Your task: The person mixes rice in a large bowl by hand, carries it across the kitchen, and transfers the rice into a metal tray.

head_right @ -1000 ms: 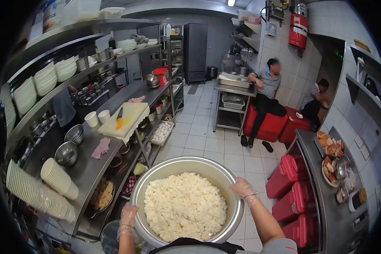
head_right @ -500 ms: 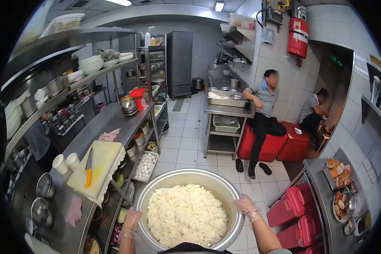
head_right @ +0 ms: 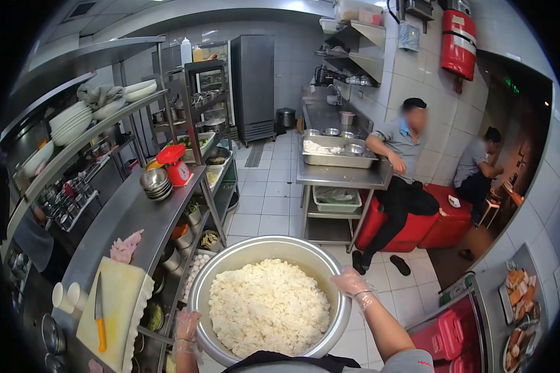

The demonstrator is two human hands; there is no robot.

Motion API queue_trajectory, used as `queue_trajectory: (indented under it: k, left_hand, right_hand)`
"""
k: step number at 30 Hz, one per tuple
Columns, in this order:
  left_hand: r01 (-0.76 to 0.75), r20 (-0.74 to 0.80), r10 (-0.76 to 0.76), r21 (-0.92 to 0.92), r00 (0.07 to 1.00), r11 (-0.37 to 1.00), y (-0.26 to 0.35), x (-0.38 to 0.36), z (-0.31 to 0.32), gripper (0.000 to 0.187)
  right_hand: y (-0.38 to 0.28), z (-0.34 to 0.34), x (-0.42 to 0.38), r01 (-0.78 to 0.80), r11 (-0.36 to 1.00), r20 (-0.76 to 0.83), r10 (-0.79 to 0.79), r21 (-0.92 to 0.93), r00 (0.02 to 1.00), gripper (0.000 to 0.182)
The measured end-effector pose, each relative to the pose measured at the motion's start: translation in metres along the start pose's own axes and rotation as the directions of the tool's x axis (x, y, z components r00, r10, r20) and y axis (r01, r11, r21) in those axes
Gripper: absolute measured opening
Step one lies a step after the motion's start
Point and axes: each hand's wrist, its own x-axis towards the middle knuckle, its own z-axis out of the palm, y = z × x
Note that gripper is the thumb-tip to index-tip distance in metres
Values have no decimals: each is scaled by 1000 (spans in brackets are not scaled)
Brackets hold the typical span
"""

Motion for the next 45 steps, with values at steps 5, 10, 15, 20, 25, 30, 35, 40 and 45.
queue_trajectory:
  k: [5,10,15,20,25,30,35,40,45]
  left_hand:
    - [-337,-30,371,357,928,871,-44,125,18,17]
    - [-26,-83,17,-108,996,994,-2,267,26,19]
    - [-617,213,595,457,775,640,-15,396,28,11]
    - [-132,2,132,-29,991,991,3,498,67,13]
    - [-286,6,290,184,957,940,10,601,83,16]
    - [-433,51,475,506,879,746,16,685,95,17]
    - [85,-87,-95,-110,992,990,17,813,123,15]
    - [-425,95,425,409,900,807,11,956,136,12]
    - [-505,263,432,480,863,717,95,1067,167,12]
  right_hand:
    - [-57,10,121,128,991,-23,-128,-36,991,43]
    - [-113,13,232,100,994,-25,-101,-41,995,48]
    - [-170,-3,296,-1,1000,-96,2,9,995,44]
    - [-200,2,432,76,995,-23,-74,69,997,43]
    - [-279,-37,525,148,985,-20,-147,84,989,46]
    - [-328,-35,627,224,973,-129,-216,48,968,49]
    - [-385,-30,727,121,991,-84,-116,62,990,48]
    - [-452,-74,771,4,1000,-17,-4,-1,1000,57]
    - [-465,-92,855,-56,983,-212,93,173,973,56]
